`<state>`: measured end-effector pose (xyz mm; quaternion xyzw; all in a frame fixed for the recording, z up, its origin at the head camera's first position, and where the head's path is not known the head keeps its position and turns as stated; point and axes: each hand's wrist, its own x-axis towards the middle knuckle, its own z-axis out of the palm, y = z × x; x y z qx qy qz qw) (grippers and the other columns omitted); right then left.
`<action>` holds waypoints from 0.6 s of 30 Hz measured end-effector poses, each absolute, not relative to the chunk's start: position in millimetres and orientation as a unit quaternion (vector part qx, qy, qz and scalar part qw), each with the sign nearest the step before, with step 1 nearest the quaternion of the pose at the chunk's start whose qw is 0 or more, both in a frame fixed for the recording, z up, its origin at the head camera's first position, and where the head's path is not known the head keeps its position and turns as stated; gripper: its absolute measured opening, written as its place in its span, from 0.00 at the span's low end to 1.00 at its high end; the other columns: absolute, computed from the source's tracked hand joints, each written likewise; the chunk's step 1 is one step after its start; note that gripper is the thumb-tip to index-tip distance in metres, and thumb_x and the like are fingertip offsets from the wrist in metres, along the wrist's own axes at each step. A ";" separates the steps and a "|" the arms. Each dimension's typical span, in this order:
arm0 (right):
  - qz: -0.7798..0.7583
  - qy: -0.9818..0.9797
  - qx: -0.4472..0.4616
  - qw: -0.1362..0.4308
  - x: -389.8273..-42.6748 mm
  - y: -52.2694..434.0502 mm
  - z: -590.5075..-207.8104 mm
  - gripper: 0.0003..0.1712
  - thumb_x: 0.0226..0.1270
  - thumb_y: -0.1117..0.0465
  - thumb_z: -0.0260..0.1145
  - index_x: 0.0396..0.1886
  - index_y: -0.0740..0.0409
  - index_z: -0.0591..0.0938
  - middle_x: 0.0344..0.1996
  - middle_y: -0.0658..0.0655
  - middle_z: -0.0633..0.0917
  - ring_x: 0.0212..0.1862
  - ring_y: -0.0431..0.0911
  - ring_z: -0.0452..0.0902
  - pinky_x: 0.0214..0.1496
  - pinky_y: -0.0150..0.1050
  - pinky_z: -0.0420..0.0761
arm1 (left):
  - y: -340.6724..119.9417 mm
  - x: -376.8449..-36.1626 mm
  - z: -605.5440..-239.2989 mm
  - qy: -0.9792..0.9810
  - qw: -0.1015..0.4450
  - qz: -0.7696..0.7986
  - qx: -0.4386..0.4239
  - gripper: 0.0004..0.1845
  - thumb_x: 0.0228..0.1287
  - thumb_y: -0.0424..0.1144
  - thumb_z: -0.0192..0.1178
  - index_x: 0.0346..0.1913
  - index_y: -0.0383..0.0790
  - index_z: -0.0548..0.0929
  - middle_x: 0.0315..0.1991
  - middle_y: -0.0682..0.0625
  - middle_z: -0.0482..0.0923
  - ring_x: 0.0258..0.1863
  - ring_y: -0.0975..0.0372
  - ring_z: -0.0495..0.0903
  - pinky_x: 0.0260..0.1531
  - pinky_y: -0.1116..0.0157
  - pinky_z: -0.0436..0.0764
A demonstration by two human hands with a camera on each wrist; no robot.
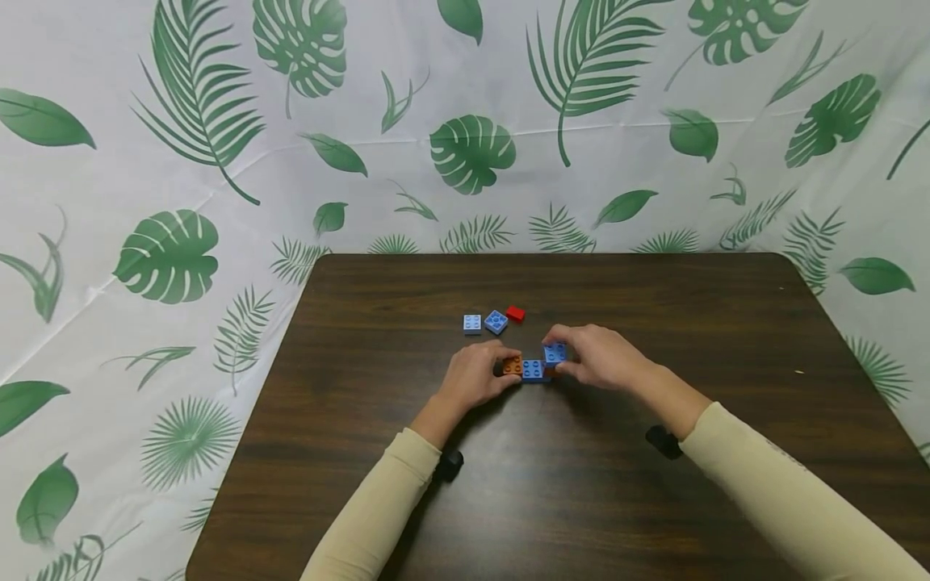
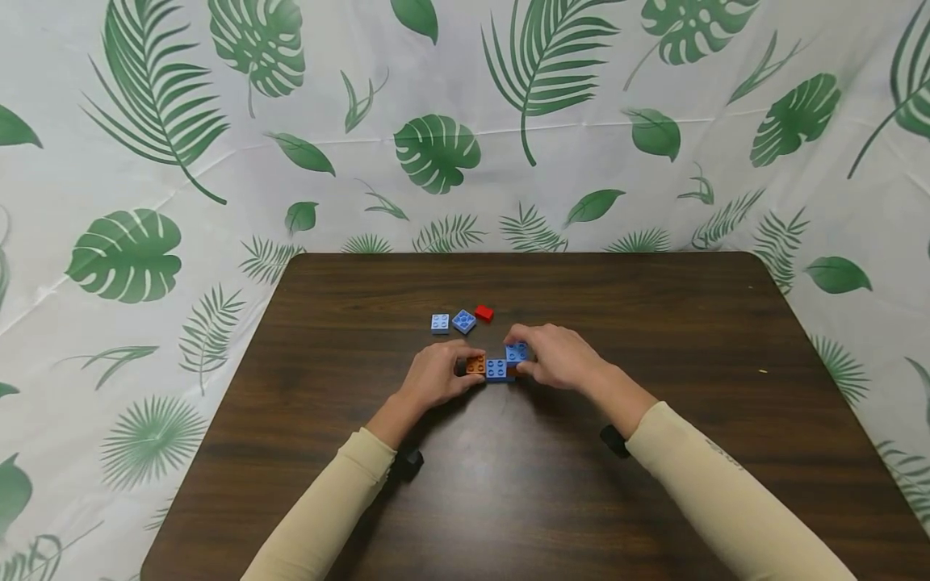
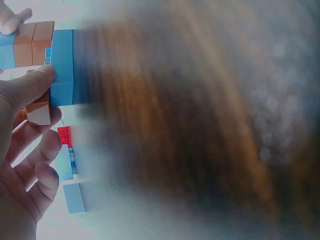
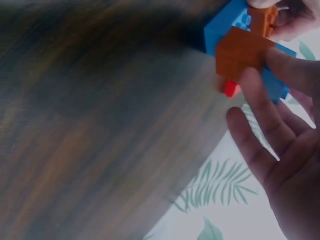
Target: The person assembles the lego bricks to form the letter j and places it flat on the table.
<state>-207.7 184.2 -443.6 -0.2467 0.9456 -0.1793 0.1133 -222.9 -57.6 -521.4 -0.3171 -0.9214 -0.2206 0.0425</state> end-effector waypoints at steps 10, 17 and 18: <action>-0.189 0.936 -0.247 0.162 -237.4 172.6 -437.6 0.25 0.66 0.38 0.63 0.50 0.50 0.85 0.42 0.48 0.85 0.42 0.44 0.80 0.48 0.48 0.79 | -56.5 -220.7 -526.2 -0.923 0.051 -0.215 -0.316 0.21 0.57 0.55 0.70 0.53 0.54 0.87 0.36 0.61 0.79 0.27 0.69 0.72 0.27 0.67 0.73; -0.172 0.945 -0.246 0.133 -256.9 152.0 -455.4 0.20 0.71 0.49 0.63 0.55 0.55 0.84 0.51 0.55 0.84 0.51 0.51 0.79 0.56 0.53 0.75 | -54.5 -216.2 -529.5 -0.924 0.058 -0.208 -0.317 0.21 0.58 0.55 0.70 0.53 0.54 0.87 0.36 0.61 0.79 0.28 0.69 0.73 0.28 0.67 0.75; -0.167 0.945 -0.248 0.132 -259.0 148.8 -458.2 0.20 0.71 0.51 0.63 0.57 0.56 0.83 0.53 0.56 0.83 0.53 0.52 0.78 0.57 0.54 0.74 | -54.2 -215.5 -530.1 -0.924 0.060 -0.207 -0.316 0.21 0.58 0.55 0.70 0.53 0.54 0.87 0.36 0.61 0.79 0.28 0.69 0.74 0.28 0.66 0.75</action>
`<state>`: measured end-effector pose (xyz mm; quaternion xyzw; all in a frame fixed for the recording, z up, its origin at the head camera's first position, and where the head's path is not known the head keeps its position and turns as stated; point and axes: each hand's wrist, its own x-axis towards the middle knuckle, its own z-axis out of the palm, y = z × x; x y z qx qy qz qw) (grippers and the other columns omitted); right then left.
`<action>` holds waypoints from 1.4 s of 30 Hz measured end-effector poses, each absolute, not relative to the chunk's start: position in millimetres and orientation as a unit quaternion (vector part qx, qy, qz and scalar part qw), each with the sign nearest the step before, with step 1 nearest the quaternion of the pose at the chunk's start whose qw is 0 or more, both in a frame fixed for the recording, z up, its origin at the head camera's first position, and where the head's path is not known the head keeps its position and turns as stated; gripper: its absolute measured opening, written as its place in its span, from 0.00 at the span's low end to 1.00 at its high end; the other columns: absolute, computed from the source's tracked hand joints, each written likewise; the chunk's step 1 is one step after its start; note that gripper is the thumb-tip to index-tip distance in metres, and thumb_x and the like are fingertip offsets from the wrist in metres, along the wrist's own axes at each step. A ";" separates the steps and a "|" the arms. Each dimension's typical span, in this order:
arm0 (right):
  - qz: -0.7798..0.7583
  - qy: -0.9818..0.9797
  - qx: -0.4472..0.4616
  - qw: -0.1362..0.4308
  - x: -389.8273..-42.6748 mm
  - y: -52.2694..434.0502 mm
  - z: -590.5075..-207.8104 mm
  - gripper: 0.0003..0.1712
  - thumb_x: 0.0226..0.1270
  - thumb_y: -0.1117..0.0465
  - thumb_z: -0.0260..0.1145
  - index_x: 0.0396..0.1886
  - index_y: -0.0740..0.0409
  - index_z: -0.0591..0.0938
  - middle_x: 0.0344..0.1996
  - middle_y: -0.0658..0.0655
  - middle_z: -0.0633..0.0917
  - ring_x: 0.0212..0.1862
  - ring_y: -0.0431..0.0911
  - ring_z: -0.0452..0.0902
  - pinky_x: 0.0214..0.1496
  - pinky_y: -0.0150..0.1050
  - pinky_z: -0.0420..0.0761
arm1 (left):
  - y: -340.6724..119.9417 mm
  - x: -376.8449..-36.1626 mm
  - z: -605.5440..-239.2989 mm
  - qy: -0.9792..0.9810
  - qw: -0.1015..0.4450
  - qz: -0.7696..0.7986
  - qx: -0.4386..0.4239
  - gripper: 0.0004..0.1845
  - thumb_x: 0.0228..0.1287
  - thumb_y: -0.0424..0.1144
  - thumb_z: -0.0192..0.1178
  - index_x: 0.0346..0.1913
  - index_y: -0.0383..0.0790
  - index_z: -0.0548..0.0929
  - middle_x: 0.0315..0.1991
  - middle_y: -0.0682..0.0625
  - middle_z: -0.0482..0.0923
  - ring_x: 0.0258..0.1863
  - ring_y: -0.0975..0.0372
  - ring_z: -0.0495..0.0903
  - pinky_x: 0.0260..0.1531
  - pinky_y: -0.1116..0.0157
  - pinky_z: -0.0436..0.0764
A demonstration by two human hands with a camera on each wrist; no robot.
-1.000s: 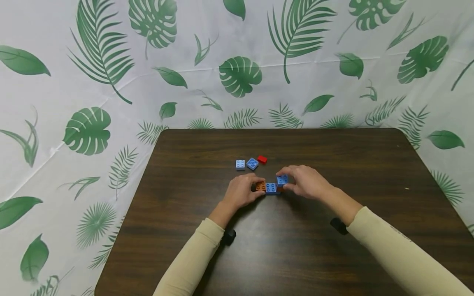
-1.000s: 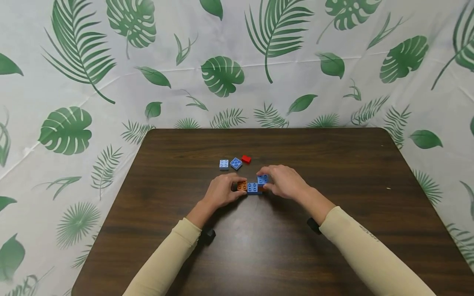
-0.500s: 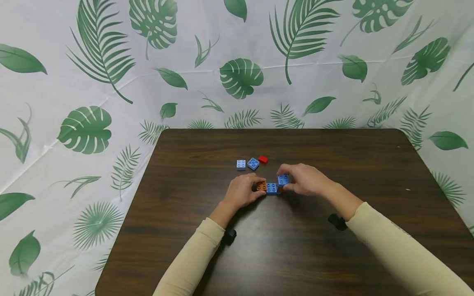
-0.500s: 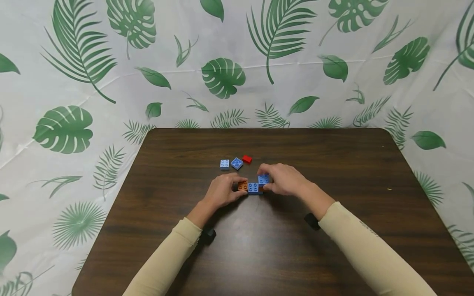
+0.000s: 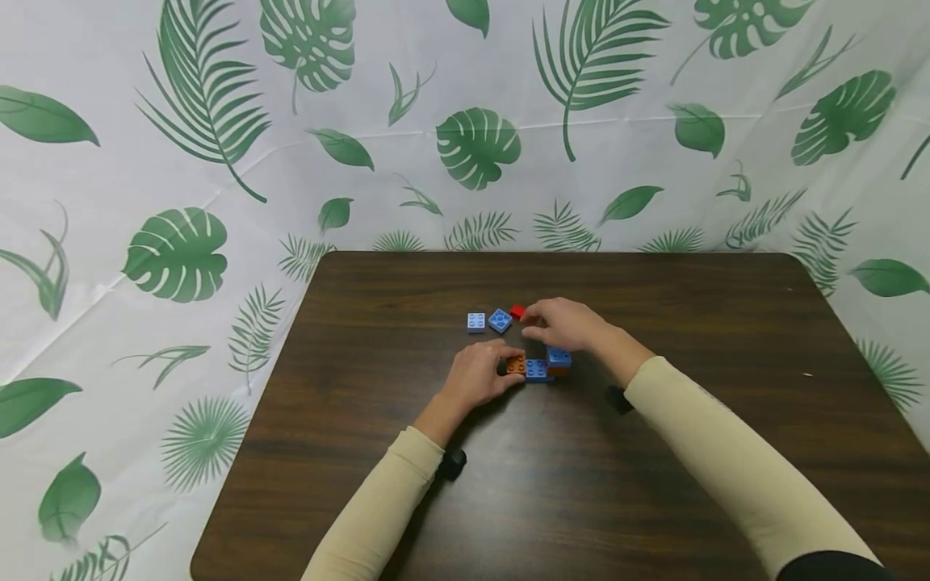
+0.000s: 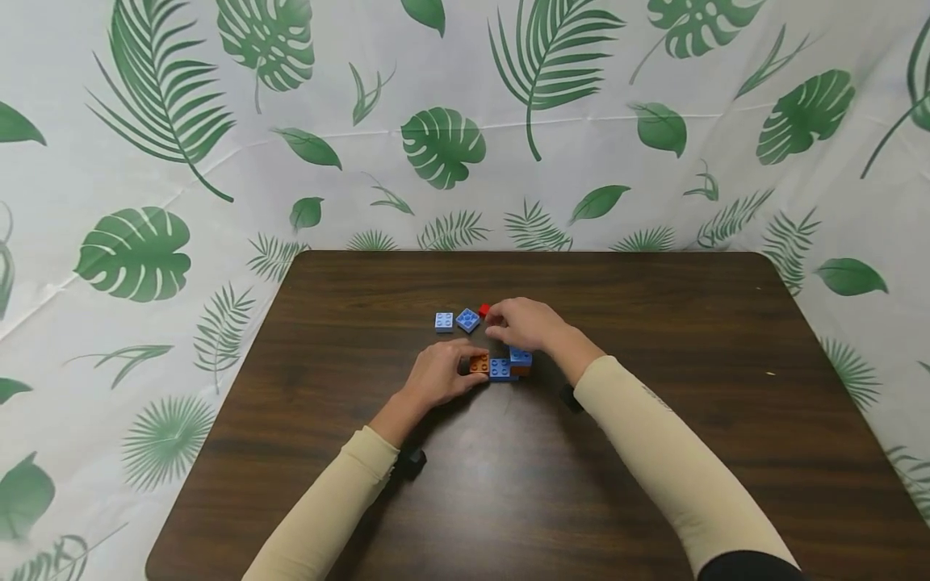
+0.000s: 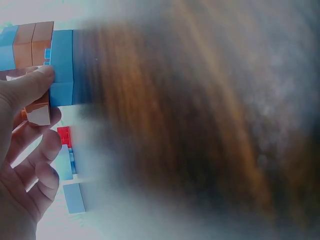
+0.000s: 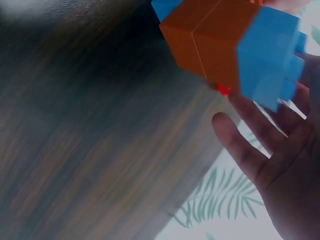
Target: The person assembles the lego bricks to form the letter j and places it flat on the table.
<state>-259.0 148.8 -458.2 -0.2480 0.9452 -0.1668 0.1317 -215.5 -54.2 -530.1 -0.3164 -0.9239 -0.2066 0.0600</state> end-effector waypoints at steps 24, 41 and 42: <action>0.018 0.959 -0.247 0.135 -264.9 73.6 -471.1 0.21 0.67 0.56 0.66 0.60 0.44 0.81 0.50 0.54 0.77 0.51 0.51 0.76 0.50 0.51 0.79 | -69.7 -202.3 -530.6 -0.916 0.069 -0.214 -0.333 0.21 0.56 0.55 0.71 0.52 0.54 0.87 0.50 0.58 0.82 0.42 0.62 0.82 0.39 0.60 0.81; -0.161 0.963 -0.196 0.098 -256.3 118.8 -450.8 0.25 0.63 0.60 0.65 0.61 0.53 0.79 0.48 0.59 0.72 0.37 0.51 0.72 0.39 0.46 0.75 | -69.7 -202.1 -522.7 -0.920 0.058 -0.204 -0.329 0.21 0.57 0.56 0.70 0.53 0.55 0.87 0.37 0.60 0.79 0.29 0.66 0.77 0.29 0.63 0.78; -0.167 0.963 -0.194 0.090 -255.0 123.1 -448.8 0.23 0.62 0.59 0.66 0.59 0.54 0.80 0.47 0.58 0.73 0.37 0.51 0.72 0.40 0.46 0.76 | -69.7 -202.2 -522.3 -0.920 0.057 -0.205 -0.329 0.21 0.57 0.55 0.70 0.53 0.55 0.87 0.36 0.60 0.79 0.28 0.67 0.76 0.28 0.63 0.78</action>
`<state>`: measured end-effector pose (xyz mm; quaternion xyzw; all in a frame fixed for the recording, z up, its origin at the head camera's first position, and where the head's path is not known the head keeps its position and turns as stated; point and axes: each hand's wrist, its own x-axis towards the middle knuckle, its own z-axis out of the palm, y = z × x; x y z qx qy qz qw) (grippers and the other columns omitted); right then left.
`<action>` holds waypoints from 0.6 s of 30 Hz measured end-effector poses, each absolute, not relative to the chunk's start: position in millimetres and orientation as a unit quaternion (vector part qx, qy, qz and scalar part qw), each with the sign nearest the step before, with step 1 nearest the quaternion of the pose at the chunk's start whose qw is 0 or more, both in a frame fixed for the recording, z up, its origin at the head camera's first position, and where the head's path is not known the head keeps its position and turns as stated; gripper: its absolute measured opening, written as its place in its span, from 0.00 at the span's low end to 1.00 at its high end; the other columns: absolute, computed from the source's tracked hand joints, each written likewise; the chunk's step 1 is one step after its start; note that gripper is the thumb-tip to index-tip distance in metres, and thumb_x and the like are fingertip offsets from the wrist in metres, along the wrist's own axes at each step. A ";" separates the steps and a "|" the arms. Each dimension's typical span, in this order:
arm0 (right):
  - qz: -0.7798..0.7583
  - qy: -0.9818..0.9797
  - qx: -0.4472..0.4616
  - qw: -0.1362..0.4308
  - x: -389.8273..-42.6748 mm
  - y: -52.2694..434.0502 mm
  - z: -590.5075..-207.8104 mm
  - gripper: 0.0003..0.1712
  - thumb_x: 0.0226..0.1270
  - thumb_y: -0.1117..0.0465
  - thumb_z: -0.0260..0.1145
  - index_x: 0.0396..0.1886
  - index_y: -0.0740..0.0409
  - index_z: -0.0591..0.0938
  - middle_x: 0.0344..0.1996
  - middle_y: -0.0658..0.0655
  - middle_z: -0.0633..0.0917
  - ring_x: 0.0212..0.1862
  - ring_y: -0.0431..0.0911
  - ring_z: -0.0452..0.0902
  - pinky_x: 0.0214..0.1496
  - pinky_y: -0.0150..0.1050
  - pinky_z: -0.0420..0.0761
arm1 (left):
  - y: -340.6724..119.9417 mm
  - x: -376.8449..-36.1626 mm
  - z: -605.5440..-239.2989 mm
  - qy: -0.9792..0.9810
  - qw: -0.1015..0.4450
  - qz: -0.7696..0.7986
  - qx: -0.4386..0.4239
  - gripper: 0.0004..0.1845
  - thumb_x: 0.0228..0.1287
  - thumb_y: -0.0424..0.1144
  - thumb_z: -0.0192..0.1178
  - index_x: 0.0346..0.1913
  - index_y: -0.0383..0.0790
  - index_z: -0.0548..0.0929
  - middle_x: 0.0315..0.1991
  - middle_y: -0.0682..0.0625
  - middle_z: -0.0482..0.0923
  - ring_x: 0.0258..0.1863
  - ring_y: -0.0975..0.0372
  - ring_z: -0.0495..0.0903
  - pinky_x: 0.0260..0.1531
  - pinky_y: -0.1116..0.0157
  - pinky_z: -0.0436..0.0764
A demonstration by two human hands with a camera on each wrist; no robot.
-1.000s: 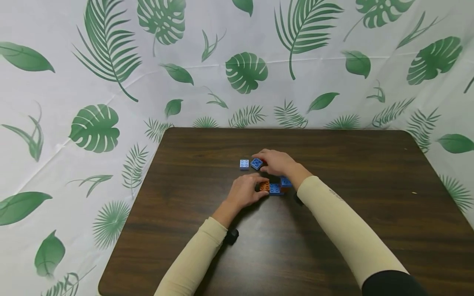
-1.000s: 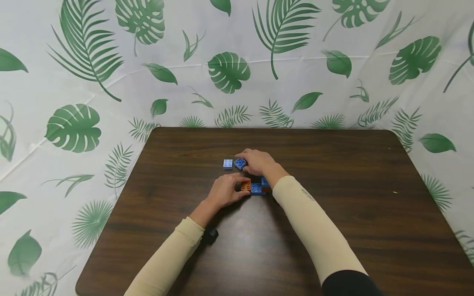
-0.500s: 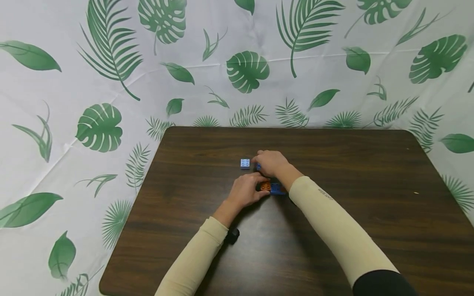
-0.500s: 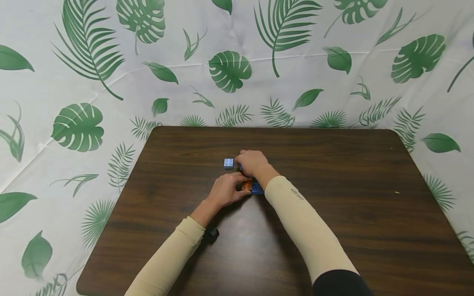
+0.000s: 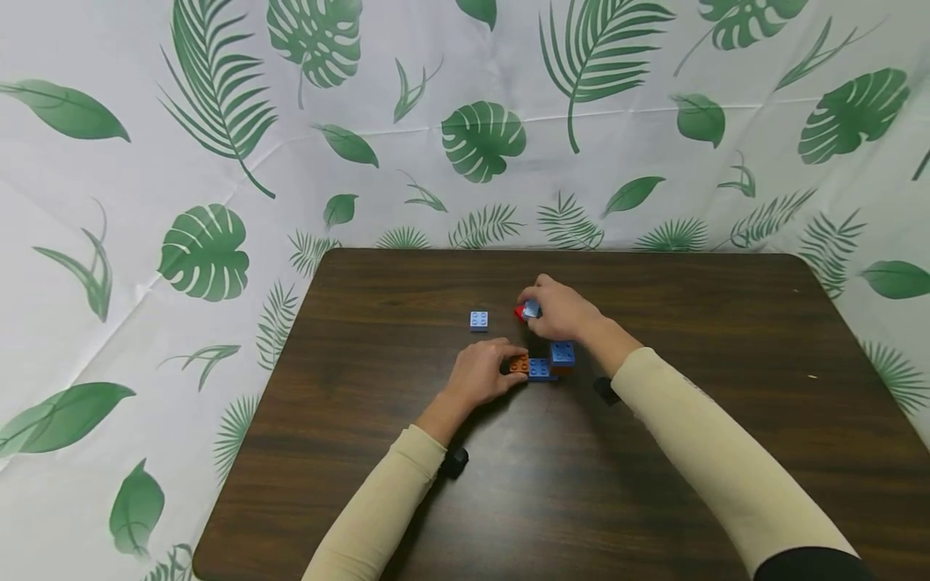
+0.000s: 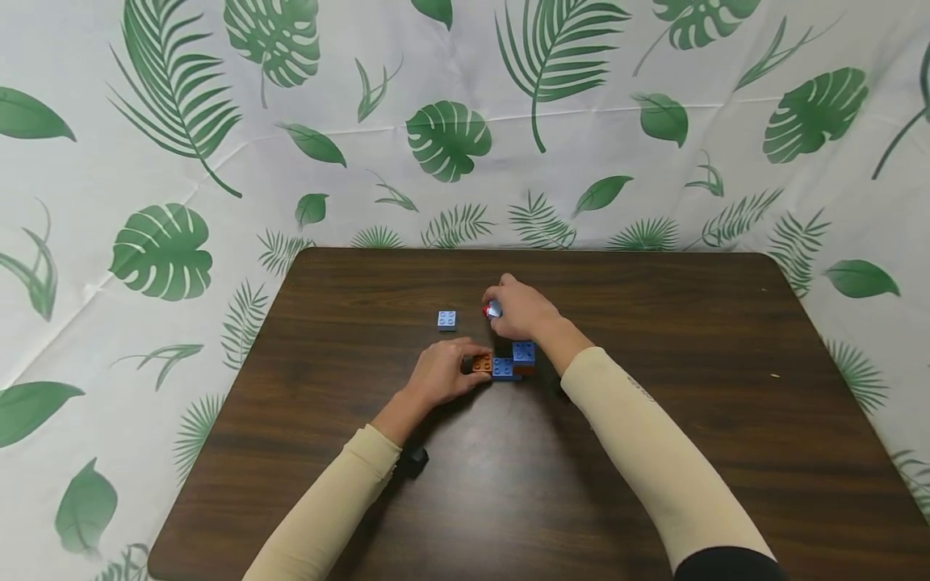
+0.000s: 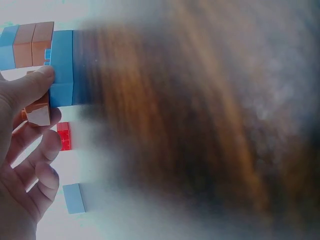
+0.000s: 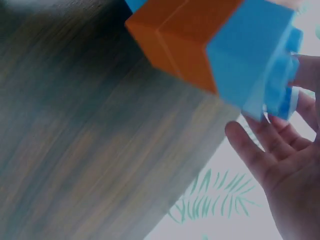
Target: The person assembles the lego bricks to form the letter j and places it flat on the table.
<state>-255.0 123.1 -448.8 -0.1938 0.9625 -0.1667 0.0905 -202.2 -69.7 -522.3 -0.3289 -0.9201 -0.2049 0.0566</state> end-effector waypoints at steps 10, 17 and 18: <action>-0.205 0.966 -0.150 0.044 -236.4 169.0 -429.3 0.15 0.60 0.56 0.68 0.47 0.50 0.83 0.43 0.54 0.84 0.43 0.50 0.77 0.44 0.51 0.77 | -66.5 -204.7 -523.1 -0.921 0.054 -0.210 -0.324 0.21 0.58 0.55 0.70 0.54 0.54 0.87 0.35 0.61 0.78 0.27 0.68 0.73 0.27 0.65 0.76; -0.284 0.947 -0.144 0.039 -217.5 184.0 -419.7 0.13 0.61 0.55 0.71 0.42 0.54 0.83 0.39 0.55 0.84 0.41 0.51 0.77 0.45 0.48 0.77 | -62.9 -207.0 -525.5 -0.922 0.052 -0.207 -0.322 0.22 0.58 0.56 0.69 0.54 0.54 0.86 0.34 0.61 0.77 0.26 0.68 0.72 0.26 0.66 0.74; -0.290 0.945 -0.148 0.044 -214.4 184.8 -419.2 0.12 0.61 0.55 0.72 0.42 0.54 0.83 0.39 0.55 0.84 0.41 0.50 0.77 0.44 0.47 0.78 | -62.3 -207.5 -525.6 -0.922 0.052 -0.208 -0.322 0.22 0.58 0.56 0.69 0.54 0.54 0.86 0.34 0.61 0.77 0.26 0.68 0.72 0.26 0.66 0.74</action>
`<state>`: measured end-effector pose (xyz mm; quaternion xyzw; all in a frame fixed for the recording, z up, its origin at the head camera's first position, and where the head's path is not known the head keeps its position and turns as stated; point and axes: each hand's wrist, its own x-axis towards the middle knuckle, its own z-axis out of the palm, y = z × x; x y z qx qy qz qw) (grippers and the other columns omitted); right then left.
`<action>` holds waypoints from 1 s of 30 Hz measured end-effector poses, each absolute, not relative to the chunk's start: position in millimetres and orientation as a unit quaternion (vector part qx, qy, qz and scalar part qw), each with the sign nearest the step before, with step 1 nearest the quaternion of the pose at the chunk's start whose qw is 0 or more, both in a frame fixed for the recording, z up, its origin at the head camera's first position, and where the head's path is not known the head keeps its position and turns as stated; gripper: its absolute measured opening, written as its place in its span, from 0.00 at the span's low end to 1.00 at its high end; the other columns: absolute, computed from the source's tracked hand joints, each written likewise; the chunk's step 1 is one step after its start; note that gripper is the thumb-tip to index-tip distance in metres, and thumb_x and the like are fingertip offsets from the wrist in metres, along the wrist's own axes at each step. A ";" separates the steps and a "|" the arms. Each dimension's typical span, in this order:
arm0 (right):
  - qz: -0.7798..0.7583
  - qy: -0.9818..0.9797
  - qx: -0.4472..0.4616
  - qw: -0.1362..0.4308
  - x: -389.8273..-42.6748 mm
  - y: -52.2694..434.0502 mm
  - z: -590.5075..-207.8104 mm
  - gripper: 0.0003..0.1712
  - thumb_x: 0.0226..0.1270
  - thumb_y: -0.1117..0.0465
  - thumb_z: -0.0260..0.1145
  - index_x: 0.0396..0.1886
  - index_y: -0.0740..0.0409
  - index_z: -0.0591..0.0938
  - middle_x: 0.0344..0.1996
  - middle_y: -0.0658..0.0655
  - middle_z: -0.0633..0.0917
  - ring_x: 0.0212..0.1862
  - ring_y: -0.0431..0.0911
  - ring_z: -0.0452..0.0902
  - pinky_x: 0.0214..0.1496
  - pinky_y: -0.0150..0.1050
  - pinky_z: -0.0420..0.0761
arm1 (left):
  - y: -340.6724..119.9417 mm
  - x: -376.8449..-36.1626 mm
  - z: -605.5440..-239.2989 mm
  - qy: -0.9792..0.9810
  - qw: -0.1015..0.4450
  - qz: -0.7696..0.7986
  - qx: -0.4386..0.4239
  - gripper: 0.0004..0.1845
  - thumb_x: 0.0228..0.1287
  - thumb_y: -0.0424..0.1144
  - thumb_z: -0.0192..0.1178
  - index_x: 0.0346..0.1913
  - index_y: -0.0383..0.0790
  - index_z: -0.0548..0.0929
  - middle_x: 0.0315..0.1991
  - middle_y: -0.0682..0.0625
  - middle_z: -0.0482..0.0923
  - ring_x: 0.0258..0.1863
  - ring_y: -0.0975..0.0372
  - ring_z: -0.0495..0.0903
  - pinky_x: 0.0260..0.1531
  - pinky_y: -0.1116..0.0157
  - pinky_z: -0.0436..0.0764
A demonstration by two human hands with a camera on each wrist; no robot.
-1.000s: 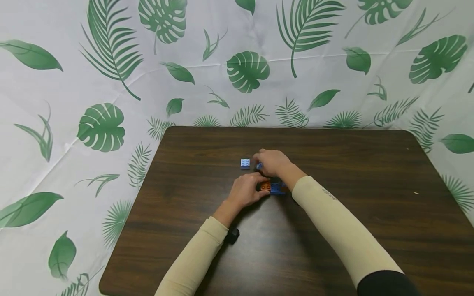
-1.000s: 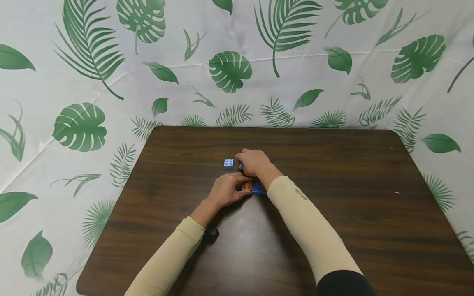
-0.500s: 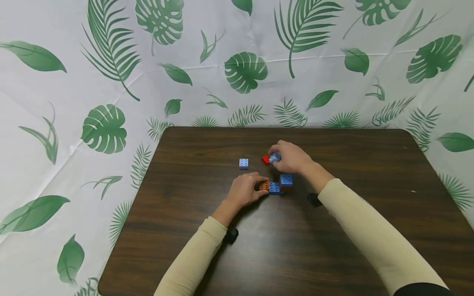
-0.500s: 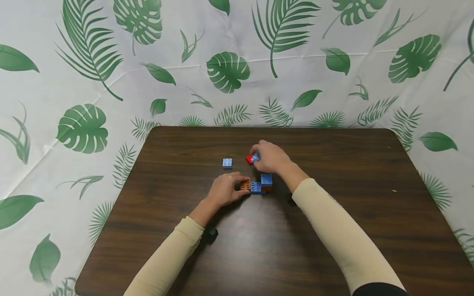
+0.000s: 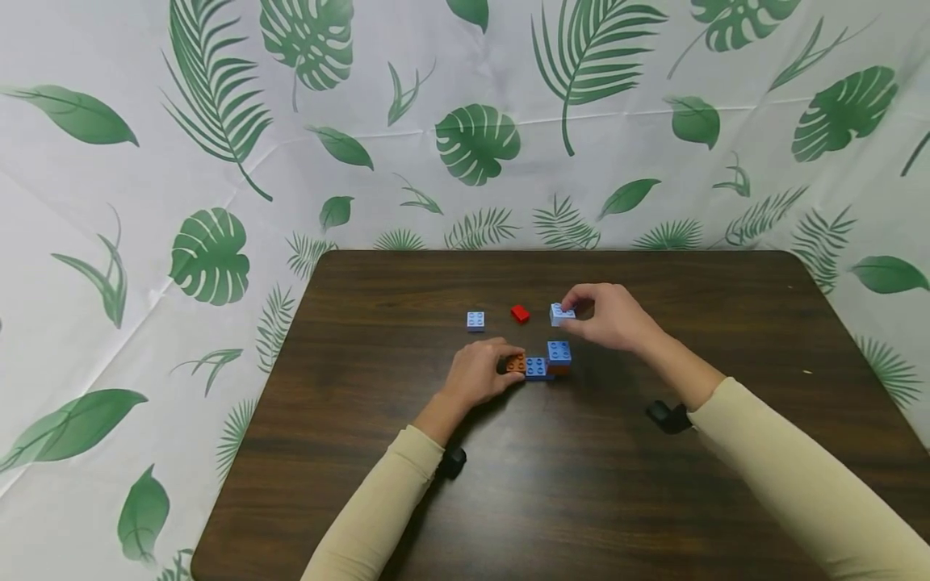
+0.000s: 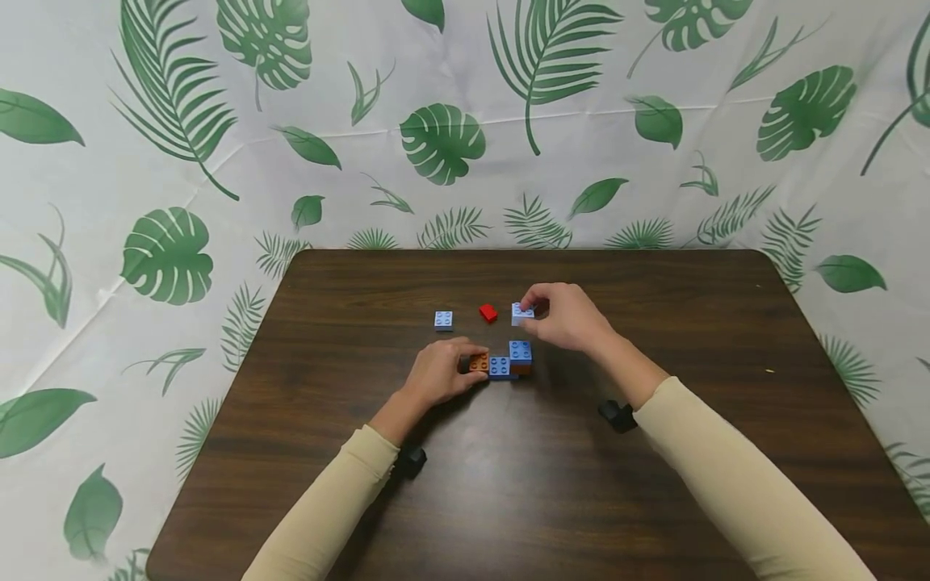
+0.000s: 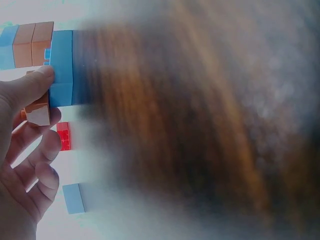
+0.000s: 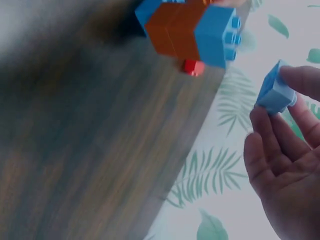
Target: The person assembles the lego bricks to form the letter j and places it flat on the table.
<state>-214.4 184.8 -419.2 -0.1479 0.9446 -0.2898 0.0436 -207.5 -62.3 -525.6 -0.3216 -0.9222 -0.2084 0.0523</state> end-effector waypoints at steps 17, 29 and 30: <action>-0.291 0.936 -0.179 0.082 -185.7 184.7 -426.7 0.10 0.61 0.62 0.71 0.43 0.54 0.84 0.39 0.52 0.85 0.44 0.51 0.79 0.49 0.50 0.79 | -61.0 -207.0 -524.3 -0.923 0.057 -0.211 -0.317 0.21 0.58 0.55 0.70 0.54 0.54 0.87 0.38 0.60 0.80 0.31 0.66 0.78 0.29 0.64 0.78; -0.282 0.935 -0.200 0.085 -183.1 187.4 -428.6 0.12 0.61 0.63 0.73 0.44 0.53 0.84 0.41 0.51 0.84 0.45 0.48 0.79 0.50 0.50 0.79 | -59.1 -208.2 -524.1 -0.924 0.053 -0.214 -0.311 0.21 0.58 0.54 0.70 0.54 0.55 0.86 0.38 0.60 0.80 0.31 0.67 0.77 0.29 0.64 0.77; -0.282 0.934 -0.201 0.085 -183.2 187.3 -428.7 0.12 0.61 0.63 0.73 0.44 0.53 0.84 0.42 0.51 0.84 0.45 0.48 0.79 0.50 0.50 0.79 | -58.9 -208.5 -524.0 -0.925 0.053 -0.215 -0.310 0.21 0.58 0.54 0.70 0.54 0.55 0.86 0.38 0.60 0.80 0.31 0.67 0.77 0.29 0.64 0.77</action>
